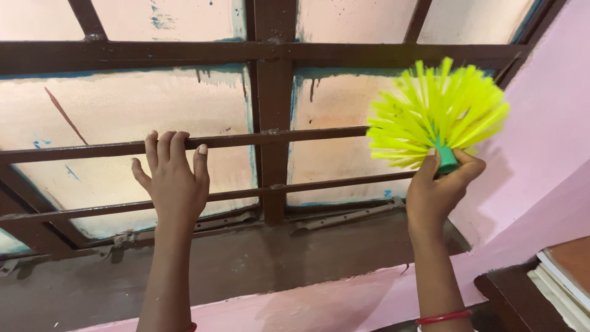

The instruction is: The person cleans a window grill by dusting across the metal bars and window panes using a handheld duster.

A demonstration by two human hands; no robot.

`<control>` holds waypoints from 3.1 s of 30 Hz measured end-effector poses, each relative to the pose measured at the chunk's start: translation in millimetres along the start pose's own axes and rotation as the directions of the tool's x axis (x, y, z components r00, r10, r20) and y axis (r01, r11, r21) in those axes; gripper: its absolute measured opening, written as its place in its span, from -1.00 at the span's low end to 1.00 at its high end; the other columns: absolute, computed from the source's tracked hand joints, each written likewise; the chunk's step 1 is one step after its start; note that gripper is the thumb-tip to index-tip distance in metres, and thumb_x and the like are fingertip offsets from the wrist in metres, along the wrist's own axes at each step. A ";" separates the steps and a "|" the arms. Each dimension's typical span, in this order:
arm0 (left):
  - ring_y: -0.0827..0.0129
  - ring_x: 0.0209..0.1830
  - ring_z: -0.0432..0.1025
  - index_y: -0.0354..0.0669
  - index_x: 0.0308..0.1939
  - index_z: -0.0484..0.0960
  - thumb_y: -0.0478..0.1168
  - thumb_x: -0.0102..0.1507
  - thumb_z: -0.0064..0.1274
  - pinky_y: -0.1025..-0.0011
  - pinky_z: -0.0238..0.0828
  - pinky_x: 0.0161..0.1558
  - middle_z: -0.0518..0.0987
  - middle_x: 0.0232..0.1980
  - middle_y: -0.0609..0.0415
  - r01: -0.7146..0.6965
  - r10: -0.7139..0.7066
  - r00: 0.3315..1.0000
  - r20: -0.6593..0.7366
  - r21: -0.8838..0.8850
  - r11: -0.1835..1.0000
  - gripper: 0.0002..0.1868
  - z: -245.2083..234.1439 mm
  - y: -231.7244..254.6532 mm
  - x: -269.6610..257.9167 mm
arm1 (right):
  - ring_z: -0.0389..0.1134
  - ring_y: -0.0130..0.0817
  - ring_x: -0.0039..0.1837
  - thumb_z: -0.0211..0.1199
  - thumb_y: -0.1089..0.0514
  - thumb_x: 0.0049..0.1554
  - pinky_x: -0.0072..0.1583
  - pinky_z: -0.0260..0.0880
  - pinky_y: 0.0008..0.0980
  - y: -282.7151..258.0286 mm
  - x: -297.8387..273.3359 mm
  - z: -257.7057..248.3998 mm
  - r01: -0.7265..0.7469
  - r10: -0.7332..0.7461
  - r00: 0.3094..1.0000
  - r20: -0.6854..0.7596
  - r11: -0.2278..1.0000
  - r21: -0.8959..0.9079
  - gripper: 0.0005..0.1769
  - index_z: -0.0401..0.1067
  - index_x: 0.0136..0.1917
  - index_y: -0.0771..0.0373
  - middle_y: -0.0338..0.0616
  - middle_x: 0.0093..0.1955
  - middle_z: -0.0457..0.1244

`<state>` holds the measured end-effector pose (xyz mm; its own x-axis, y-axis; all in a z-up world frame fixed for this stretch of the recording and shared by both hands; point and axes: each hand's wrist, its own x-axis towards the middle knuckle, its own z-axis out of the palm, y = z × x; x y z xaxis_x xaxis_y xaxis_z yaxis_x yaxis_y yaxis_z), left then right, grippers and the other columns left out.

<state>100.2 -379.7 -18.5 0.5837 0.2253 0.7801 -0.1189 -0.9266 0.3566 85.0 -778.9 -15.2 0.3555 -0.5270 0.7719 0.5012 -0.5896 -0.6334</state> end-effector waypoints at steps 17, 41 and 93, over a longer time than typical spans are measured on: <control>0.02 0.54 0.12 -0.13 0.22 0.50 0.05 0.47 -0.09 -0.34 -0.25 0.44 0.46 0.33 -0.02 -0.015 0.015 1.000 -0.002 0.033 0.999 -0.60 -7.4 -1.6 3.7 | 0.34 -0.47 -0.19 0.23 0.21 0.24 -0.15 0.37 -0.41 -166.4 -66.3 44.4 -0.061 -0.053 0.893 0.447 0.970 0.237 -0.64 0.12 0.17 0.32 -0.09 -0.16 0.28; 0.01 0.47 0.24 -0.21 -0.07 0.63 0.02 0.58 -0.12 -0.25 -0.21 0.48 0.58 0.15 -0.05 0.051 -0.026 0.986 -0.162 0.148 0.988 -0.60 18.0 6.1 12.4 | 0.26 -0.17 0.27 0.23 0.26 0.43 0.34 0.28 -0.19 63.4 63.9 -29.8 0.123 -0.121 0.992 0.021 0.989 -0.078 -0.68 0.11 0.25 0.36 0.04 0.18 0.16; 0.05 0.13 0.46 -0.25 -0.10 0.67 0.09 0.43 -0.08 0.08 0.28 0.22 0.66 -0.04 -0.05 0.012 -0.013 1.000 0.006 0.047 0.999 -0.55 2.2 79.4 19.0 | 0.25 -0.26 0.23 0.00 0.33 0.34 0.32 0.37 -0.23 40.5 138.4 -22.6 0.208 -0.152 0.940 -0.305 0.965 0.159 -0.75 0.05 0.24 0.30 -0.03 0.22 0.06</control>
<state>103.5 -449.7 23.6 0.5903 0.2352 0.7722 -0.0734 -0.9370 0.3416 136.6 -889.6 64.8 0.0172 -0.5922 0.8056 0.6833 -0.5812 -0.4419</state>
